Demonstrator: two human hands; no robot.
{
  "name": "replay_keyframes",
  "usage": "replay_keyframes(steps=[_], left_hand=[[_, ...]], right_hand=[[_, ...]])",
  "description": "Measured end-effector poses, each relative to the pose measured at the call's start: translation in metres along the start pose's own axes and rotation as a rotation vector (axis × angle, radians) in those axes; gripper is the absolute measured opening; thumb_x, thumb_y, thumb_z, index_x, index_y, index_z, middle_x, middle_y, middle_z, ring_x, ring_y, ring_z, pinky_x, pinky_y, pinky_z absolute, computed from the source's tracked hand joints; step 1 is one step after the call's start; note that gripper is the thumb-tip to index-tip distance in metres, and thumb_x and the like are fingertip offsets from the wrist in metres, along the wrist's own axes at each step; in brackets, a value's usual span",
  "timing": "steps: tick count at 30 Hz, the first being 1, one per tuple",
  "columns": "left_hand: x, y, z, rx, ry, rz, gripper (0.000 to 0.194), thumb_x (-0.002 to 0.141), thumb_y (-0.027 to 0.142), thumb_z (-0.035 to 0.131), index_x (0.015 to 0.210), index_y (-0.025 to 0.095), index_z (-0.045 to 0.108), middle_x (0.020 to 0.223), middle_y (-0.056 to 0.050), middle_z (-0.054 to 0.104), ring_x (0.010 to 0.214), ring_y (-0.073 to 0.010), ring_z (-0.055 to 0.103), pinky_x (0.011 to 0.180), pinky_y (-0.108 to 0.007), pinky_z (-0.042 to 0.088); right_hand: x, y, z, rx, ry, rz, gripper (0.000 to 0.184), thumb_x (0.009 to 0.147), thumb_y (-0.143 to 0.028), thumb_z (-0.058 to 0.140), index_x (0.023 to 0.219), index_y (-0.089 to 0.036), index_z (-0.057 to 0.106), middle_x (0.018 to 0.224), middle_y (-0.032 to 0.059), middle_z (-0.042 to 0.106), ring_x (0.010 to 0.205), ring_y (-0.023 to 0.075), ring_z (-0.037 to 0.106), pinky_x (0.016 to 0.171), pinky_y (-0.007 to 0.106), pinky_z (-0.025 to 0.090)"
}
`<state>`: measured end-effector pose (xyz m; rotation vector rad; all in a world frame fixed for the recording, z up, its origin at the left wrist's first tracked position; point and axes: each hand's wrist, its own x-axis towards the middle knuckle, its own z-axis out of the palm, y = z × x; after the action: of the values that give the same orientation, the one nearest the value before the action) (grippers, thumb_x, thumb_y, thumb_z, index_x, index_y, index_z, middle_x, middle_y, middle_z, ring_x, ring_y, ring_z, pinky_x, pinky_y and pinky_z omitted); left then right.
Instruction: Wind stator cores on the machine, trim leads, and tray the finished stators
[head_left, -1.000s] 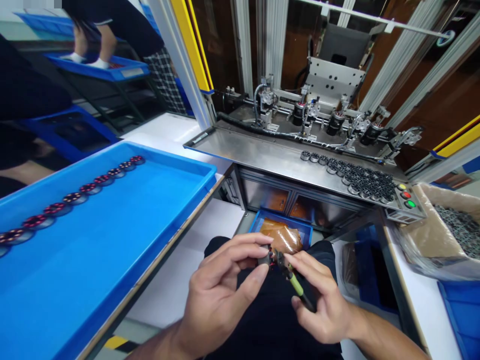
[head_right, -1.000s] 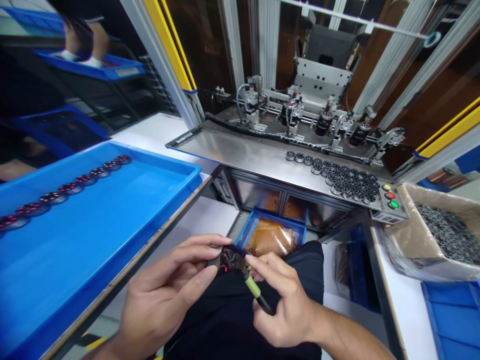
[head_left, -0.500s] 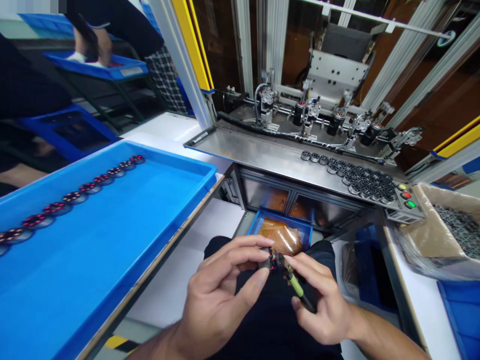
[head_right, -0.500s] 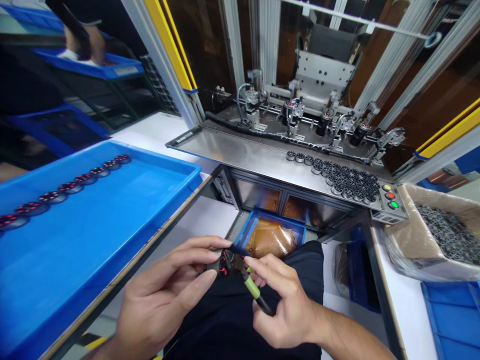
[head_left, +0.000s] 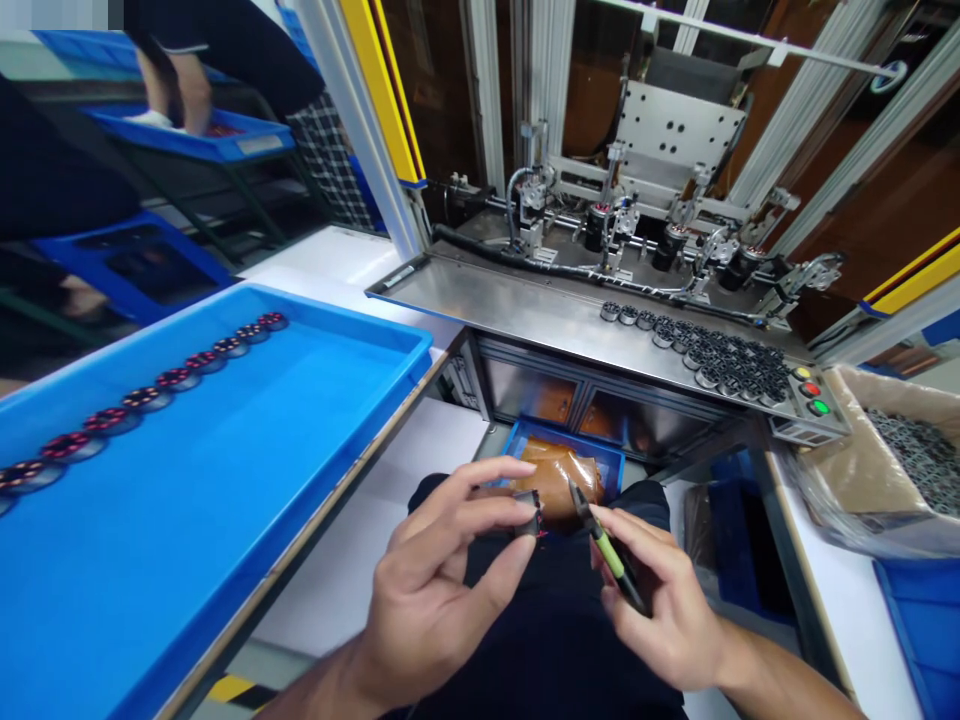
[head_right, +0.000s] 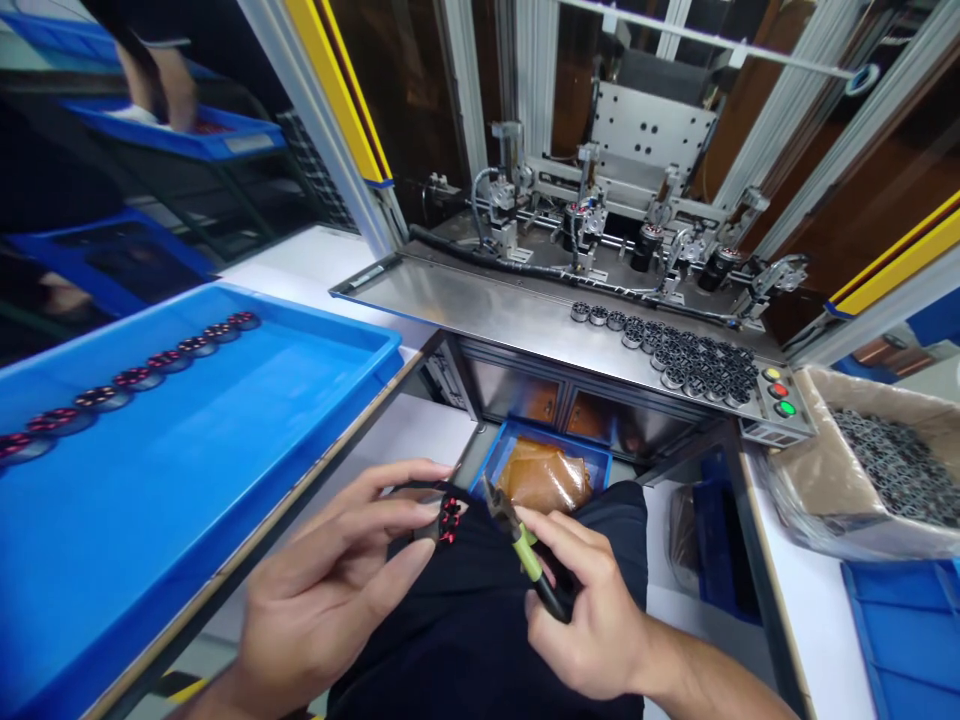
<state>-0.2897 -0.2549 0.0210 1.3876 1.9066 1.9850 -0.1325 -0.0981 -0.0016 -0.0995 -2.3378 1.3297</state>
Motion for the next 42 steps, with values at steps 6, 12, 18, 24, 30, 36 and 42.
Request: replay_keyframes(steps=[6, 12, 18, 24, 30, 36, 42], left_hand=[[-0.006, -0.02, -0.007, 0.093, -0.007, 0.134, 0.07, 0.069, -0.001, 0.076, 0.129, 0.03, 0.056, 0.124, -0.008, 0.065, 0.105, -0.0261, 0.07, 0.09, -0.04, 0.061], [0.006, -0.011, -0.011, 0.41, -0.072, 0.405, 0.038, 0.079, -0.002, 0.069, 0.113, 0.014, 0.064, 0.117, -0.009, 0.065, 0.106, -0.0168, 0.068, 0.094, -0.024, 0.058], [0.003, -0.01, -0.015, 0.503, -0.13, 0.415, 0.028, 0.083, 0.0, 0.067, 0.108, 0.014, 0.065, 0.118, -0.008, 0.063, 0.107, -0.0131, 0.068, 0.098, -0.018, 0.055], [0.001, -0.018, -0.019, 0.396, -0.125, 0.464, 0.046, 0.077, -0.006, 0.07, 0.118, 0.013, 0.061, 0.117, -0.01, 0.069, 0.112, -0.0192, 0.068, 0.103, -0.03, 0.056], [-0.002, -0.022, -0.018, 0.239, -0.08, 0.445, 0.068, 0.073, -0.007, 0.072, 0.134, 0.014, 0.053, 0.118, -0.011, 0.072, 0.11, -0.0209, 0.07, 0.098, -0.036, 0.06], [-0.005, -0.023, -0.018, 0.154, -0.103, 0.393, 0.073, 0.072, -0.013, 0.069, 0.137, 0.017, 0.052, 0.124, -0.01, 0.071, 0.113, -0.02, 0.068, 0.101, -0.037, 0.058], [-0.006, -0.025, -0.017, 0.152, -0.09, 0.417, 0.076, 0.07, -0.014, 0.07, 0.137, 0.015, 0.05, 0.124, -0.012, 0.069, 0.115, -0.0213, 0.068, 0.101, -0.038, 0.058]], right_hand=[[-0.006, -0.013, -0.008, 0.107, -0.013, -0.029, 0.083, 0.069, -0.001, 0.055, 0.145, -0.033, 0.047, 0.1, 0.0055, 0.067, 0.083, 0.0189, 0.068, 0.082, 0.032, 0.057], [-0.008, -0.033, -0.017, 0.349, -0.113, 0.147, 0.084, 0.068, 0.001, 0.052, 0.144, -0.035, 0.05, 0.097, 0.0049, 0.068, 0.084, 0.0176, 0.066, 0.077, 0.03, 0.055], [-0.008, -0.04, -0.022, 0.546, -0.209, 0.337, 0.077, 0.071, -0.001, 0.056, 0.14, -0.035, 0.055, 0.101, 0.0048, 0.064, 0.083, 0.015, 0.063, 0.077, 0.03, 0.054], [-0.008, -0.037, -0.021, 0.654, -0.265, 0.381, 0.074, 0.075, -0.004, 0.061, 0.141, -0.037, 0.053, 0.105, 0.0043, 0.064, 0.091, 0.0161, 0.063, 0.087, 0.035, 0.053], [-0.007, -0.036, -0.019, 0.65, -0.276, 0.368, 0.072, 0.079, -0.006, 0.064, 0.142, -0.038, 0.052, 0.106, 0.0043, 0.064, 0.091, 0.0158, 0.064, 0.086, 0.035, 0.054], [-0.005, -0.037, -0.016, 0.651, -0.265, 0.406, 0.076, 0.074, 0.0, 0.059, 0.139, -0.038, 0.055, 0.104, 0.0034, 0.064, 0.088, 0.0141, 0.063, 0.08, 0.031, 0.054], [-0.001, -0.039, -0.015, 0.649, -0.264, 0.413, 0.077, 0.072, 0.001, 0.058, 0.138, -0.038, 0.056, 0.101, 0.0027, 0.063, 0.084, 0.0128, 0.062, 0.076, 0.028, 0.053]])
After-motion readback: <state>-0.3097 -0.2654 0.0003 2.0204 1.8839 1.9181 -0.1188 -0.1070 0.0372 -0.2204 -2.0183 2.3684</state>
